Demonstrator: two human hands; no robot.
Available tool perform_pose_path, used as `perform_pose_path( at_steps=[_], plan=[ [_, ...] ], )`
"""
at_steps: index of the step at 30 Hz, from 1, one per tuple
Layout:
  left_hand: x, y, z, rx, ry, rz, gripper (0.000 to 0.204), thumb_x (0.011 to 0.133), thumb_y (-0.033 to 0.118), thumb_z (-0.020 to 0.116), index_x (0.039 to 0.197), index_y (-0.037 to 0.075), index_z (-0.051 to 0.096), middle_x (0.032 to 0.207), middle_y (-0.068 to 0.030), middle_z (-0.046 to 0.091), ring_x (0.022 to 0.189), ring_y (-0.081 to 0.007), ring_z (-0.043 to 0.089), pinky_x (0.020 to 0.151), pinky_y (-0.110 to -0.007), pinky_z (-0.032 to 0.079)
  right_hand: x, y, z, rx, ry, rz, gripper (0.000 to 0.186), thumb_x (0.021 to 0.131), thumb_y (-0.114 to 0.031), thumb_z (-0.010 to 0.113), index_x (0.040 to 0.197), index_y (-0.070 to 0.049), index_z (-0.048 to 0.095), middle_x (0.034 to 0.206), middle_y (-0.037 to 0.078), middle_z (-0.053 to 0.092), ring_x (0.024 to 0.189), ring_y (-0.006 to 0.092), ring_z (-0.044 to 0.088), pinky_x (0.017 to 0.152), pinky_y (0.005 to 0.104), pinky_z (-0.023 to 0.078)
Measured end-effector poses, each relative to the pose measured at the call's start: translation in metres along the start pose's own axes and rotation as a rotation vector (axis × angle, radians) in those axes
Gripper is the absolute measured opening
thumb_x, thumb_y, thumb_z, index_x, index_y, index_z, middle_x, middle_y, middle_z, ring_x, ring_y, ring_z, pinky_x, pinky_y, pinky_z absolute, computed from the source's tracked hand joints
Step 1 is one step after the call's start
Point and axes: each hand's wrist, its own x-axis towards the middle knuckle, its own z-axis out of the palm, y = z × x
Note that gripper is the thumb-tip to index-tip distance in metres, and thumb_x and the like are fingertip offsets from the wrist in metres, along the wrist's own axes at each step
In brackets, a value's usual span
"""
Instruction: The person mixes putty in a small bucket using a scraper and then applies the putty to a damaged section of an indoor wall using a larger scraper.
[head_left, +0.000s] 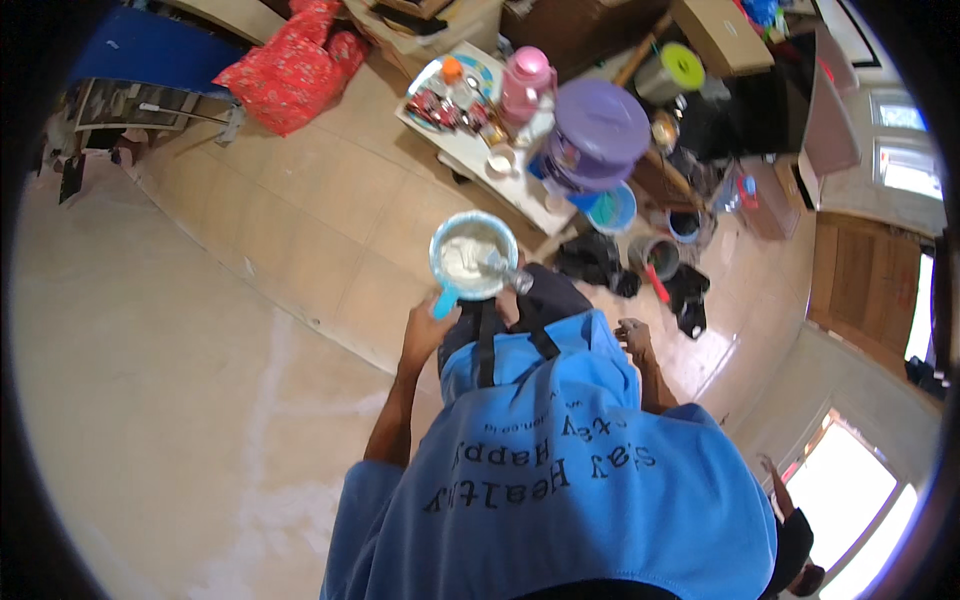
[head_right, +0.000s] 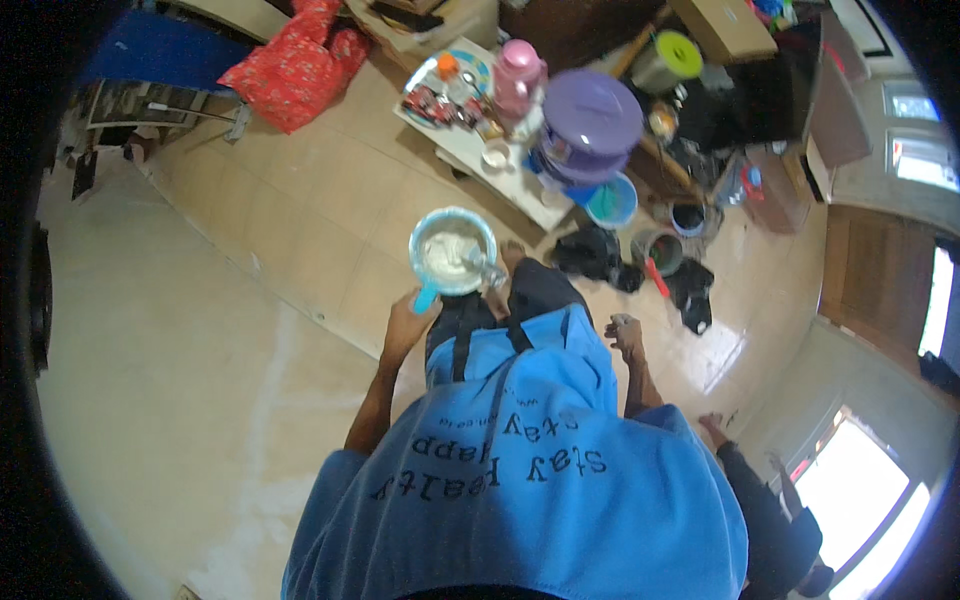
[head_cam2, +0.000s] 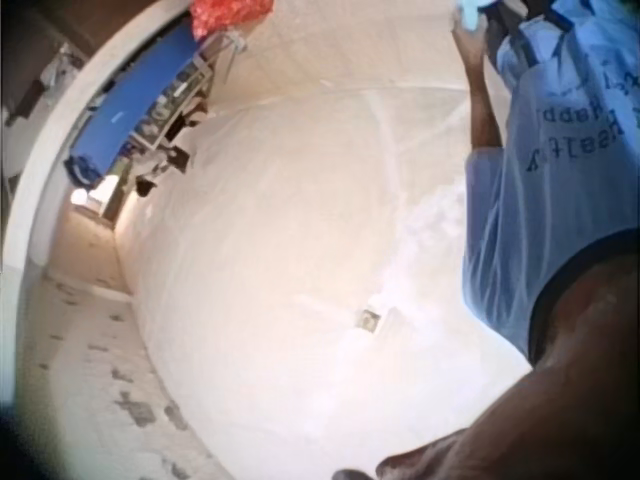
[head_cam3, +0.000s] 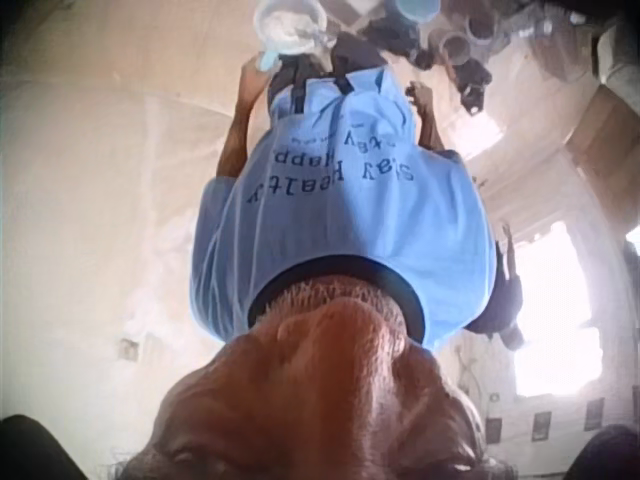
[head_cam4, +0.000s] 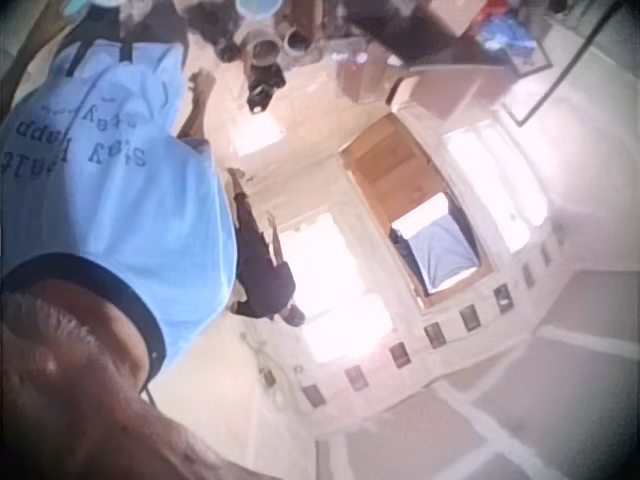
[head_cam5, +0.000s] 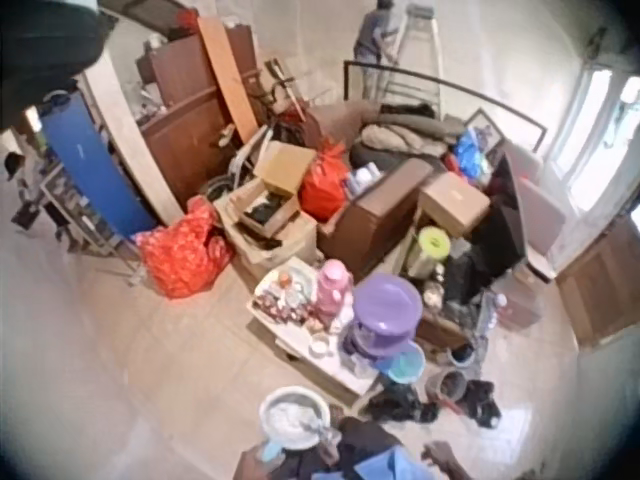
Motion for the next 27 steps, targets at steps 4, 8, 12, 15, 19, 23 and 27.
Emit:
perform_pose_path(
  at_steps=[4, 8, 12, 15, 19, 23, 27],
  plan=[
    [0.034, -0.011, -0.079, -0.080, 0.064, -0.007, 0.025, 0.083, 0.017, 0.071, 0.098, -0.001, 0.066, 0.082, -0.0069, 0.066, 0.075, -0.0123, 0.060, 0.071, -0.029, 0.049, 0.014, -0.097, 0.071, -0.067, 0.024, -0.107, 0.034, 0.092, -0.035, 0.056, 0.107, -0.005, 0.063, 0.087, 0.010, 0.069, 0.074, 0.0209, 0.068, 0.056, 0.0354, 0.051],
    [0.085, -0.030, -0.167, -0.181, 0.079, -0.066, 0.027, 0.083, 0.017, 0.071, 0.100, -0.002, 0.066, 0.085, -0.0092, 0.067, 0.078, -0.0144, 0.061, 0.074, -0.030, 0.050, 0.037, -0.183, 0.149, -0.051, 0.034, -0.218, 0.030, 0.094, -0.031, 0.056, 0.106, -0.004, 0.064, 0.084, 0.009, 0.069, 0.070, 0.0192, 0.067, 0.053, 0.0326, 0.050],
    [0.122, -0.024, -0.278, -0.110, 0.091, -0.032, 0.024, 0.083, 0.019, 0.072, 0.096, -0.001, 0.066, 0.083, -0.0126, 0.069, 0.075, -0.0178, 0.064, 0.073, -0.034, 0.050, 0.028, -0.194, 0.248, -0.110, -0.010, -0.217, 0.033, 0.093, -0.032, 0.057, 0.110, -0.004, 0.062, 0.083, 0.009, 0.068, 0.068, 0.0202, 0.066, 0.053, 0.0304, 0.049],
    [0.150, -0.065, -0.368, 0.031, 0.201, 0.140, 0.024, 0.082, 0.019, 0.072, 0.095, -0.001, 0.066, 0.082, -0.0119, 0.069, 0.074, -0.0191, 0.065, 0.072, -0.034, 0.051, 0.007, -0.228, 0.367, -0.039, -0.034, -0.032, 0.035, 0.092, -0.034, 0.055, 0.107, -0.003, 0.062, 0.082, 0.010, 0.069, 0.069, 0.0230, 0.067, 0.057, 0.0353, 0.051],
    [0.190, -0.043, -0.459, 0.036, 0.108, 0.105, 0.020, 0.081, 0.018, 0.069, 0.089, 0.000, 0.064, 0.077, -0.0109, 0.066, 0.071, -0.0169, 0.062, 0.069, -0.034, 0.050, 0.041, -0.125, 0.399, -0.217, -0.023, -0.278, 0.036, 0.090, -0.031, 0.049, 0.092, 0.002, 0.064, 0.073, 0.014, 0.066, 0.067, 0.0223, 0.061, 0.058, 0.0399, 0.048],
    [0.231, -0.069, -0.529, -0.040, 0.152, 0.040, 0.021, 0.081, 0.018, 0.068, 0.091, 0.000, 0.064, 0.078, -0.0104, 0.066, 0.073, -0.0164, 0.062, 0.071, -0.033, 0.050, 0.061, -0.098, 0.472, -0.197, 0.064, -0.347, 0.040, 0.090, -0.031, 0.040, 0.068, 0.000, 0.051, 0.064, 0.022, 0.050, 0.059, 0.0308, 0.046, 0.056, 0.0481, 0.035],
    [0.270, -0.073, -0.601, -0.027, 0.161, -0.037, 0.023, 0.080, 0.019, 0.069, 0.093, 0.000, 0.064, 0.080, -0.0107, 0.067, 0.075, -0.0166, 0.063, 0.073, -0.033, 0.050, -0.001, -0.230, 0.557, -0.121, -0.110, 0.006, 0.033, 0.091, -0.036, 0.051, 0.097, -0.004, 0.057, 0.080, 0.015, 0.062, 0.072, 0.0276, 0.061, 0.058, 0.0432, 0.046]
  ],
)
